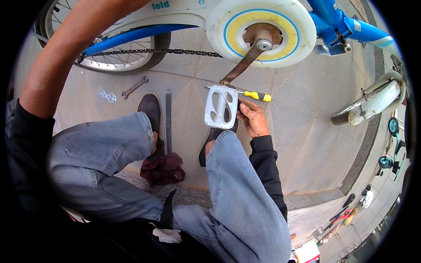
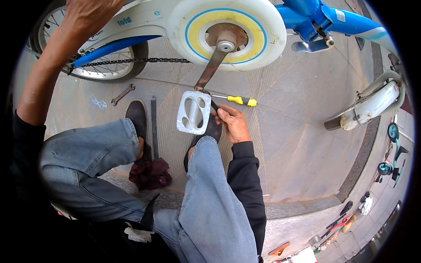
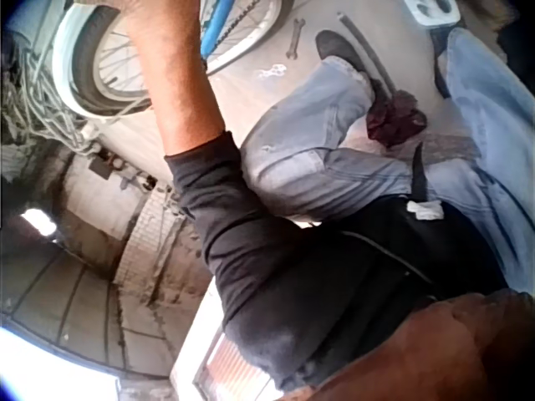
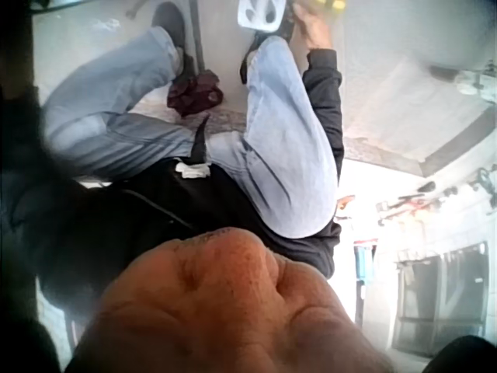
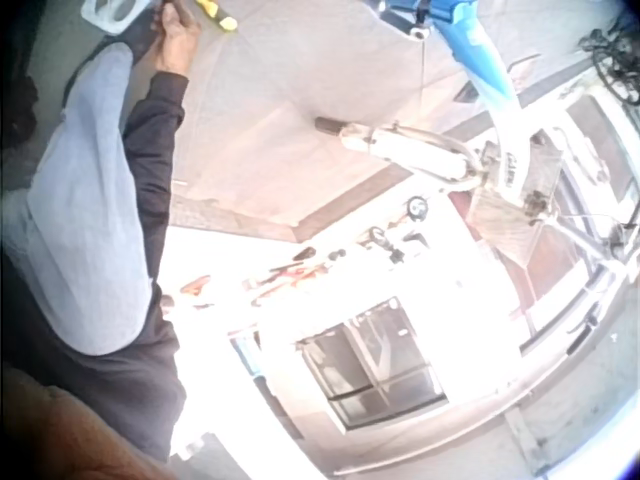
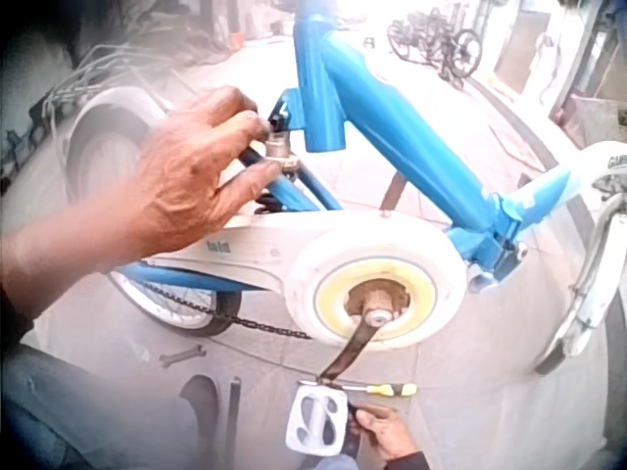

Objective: The person is sitting on the floor repairing a blue and white folding bicycle. They use a yellow screwdriver to adjust the chain guard and then use a wrench to tighten a pedal onto the crank arm.

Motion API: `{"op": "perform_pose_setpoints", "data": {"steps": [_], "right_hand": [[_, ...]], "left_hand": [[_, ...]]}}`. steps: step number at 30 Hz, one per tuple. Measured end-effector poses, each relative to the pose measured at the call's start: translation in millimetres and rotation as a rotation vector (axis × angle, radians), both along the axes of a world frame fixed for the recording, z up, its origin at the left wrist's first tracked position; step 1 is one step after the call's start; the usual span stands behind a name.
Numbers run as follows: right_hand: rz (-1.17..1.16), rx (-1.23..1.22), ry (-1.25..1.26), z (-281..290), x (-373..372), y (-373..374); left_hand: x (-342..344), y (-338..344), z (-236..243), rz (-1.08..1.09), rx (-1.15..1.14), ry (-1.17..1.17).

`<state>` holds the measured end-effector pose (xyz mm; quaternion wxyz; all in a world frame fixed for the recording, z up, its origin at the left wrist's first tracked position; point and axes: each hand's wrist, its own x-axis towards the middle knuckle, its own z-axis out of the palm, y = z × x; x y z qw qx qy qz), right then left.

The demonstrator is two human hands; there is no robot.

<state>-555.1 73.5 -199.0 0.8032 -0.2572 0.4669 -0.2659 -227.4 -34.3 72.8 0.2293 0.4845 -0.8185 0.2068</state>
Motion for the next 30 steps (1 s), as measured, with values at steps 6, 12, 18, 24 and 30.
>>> {"op": "perform_pose_setpoints", "data": {"steps": [6, 12, 18, 24, 30], "right_hand": [[-0.029, -0.003, 0.028, 1, -7, 3], [-0.035, -0.009, 0.045, 10, 1, 5], [-0.059, 0.006, 0.017, 7, -1, 7], [-0.068, -0.025, 0.077, 12, -4, 7], [-0.058, -0.188, 0.173, 19, -1, 11]], "left_hand": [[-51, 55, -47, -0.257, 0.375, 0.294], [-86, 96, -124, 0.447, 1.594, 0.538], [-79, 105, -153, 0.391, 1.914, 1.214], [-80, 103, -157, 0.417, 1.706, 0.760], [-109, 96, -113, 0.338, 1.800, 0.630]]}}
